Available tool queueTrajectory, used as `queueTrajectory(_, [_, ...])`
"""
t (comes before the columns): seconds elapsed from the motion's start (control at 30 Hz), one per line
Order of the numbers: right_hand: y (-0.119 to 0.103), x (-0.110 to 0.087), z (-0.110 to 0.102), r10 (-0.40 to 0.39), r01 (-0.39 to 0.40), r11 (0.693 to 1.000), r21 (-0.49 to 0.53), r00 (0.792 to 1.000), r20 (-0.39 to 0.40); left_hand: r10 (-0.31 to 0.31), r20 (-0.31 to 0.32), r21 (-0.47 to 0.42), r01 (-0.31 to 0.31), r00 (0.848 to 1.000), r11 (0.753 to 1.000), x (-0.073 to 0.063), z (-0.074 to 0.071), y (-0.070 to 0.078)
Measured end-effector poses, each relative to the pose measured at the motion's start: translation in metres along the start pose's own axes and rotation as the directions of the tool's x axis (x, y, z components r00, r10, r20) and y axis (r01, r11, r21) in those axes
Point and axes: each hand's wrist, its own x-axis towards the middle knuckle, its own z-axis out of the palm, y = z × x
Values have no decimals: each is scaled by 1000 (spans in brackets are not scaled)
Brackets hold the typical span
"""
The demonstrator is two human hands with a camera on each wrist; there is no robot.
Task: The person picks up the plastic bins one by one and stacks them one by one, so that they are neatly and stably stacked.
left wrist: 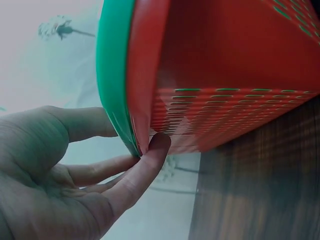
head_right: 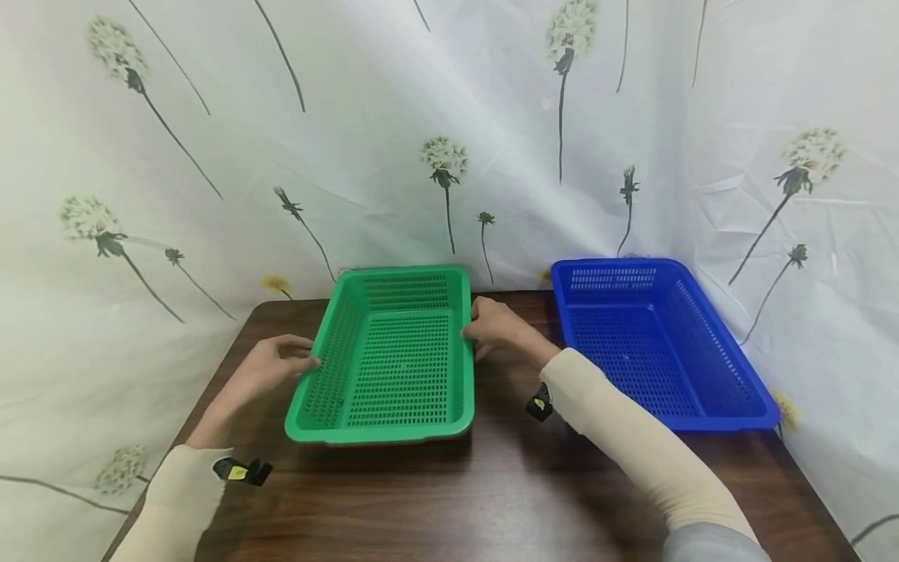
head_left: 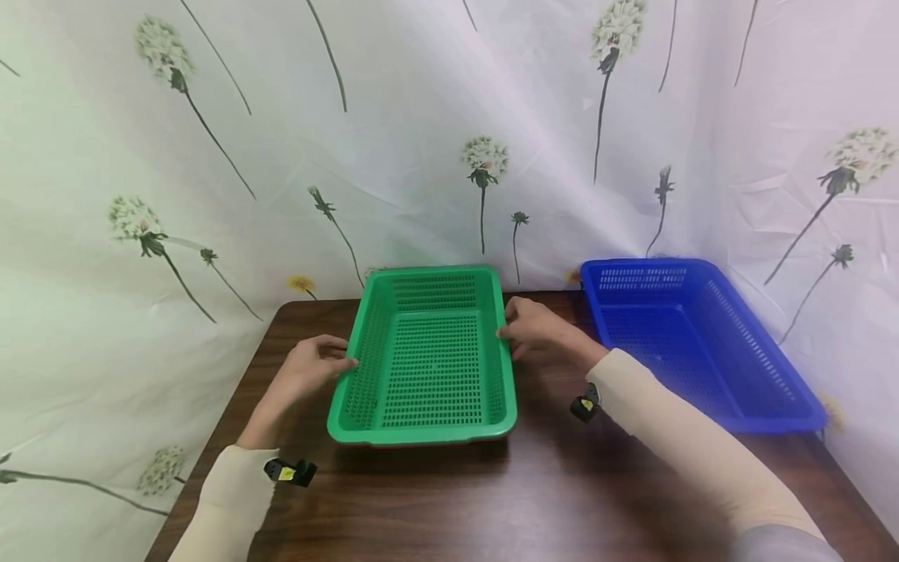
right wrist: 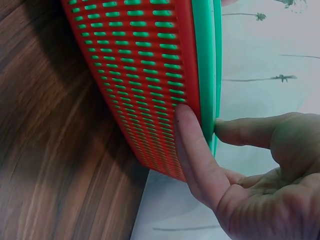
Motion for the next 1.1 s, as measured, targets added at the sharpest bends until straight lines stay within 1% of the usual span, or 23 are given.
queueTrajectory(0.4, [18,-23,-23,-13,11,997,-70,999,-36,6,16,-45,-5,1000,999,14,26,19])
queueTrajectory(0.57, [24,-27,-32,-6,1,994,-110,999,-51,-3,24,-79,5,1000,997,16,35,28])
queueTrajectory(0.77, [33,-30,-43,15,-19,995,-102,999,-43,-22,35,-139,27,999,990,15,46,40])
queueTrajectory(0.97, [39,-34,-52,22,-26,994,-111,999,-38,-21,49,-158,29,999,987,18,55,46])
queueTrajectory(1.1, [40,-37,-55,23,-26,994,-110,999,-34,-19,62,-159,29,998,987,20,57,48])
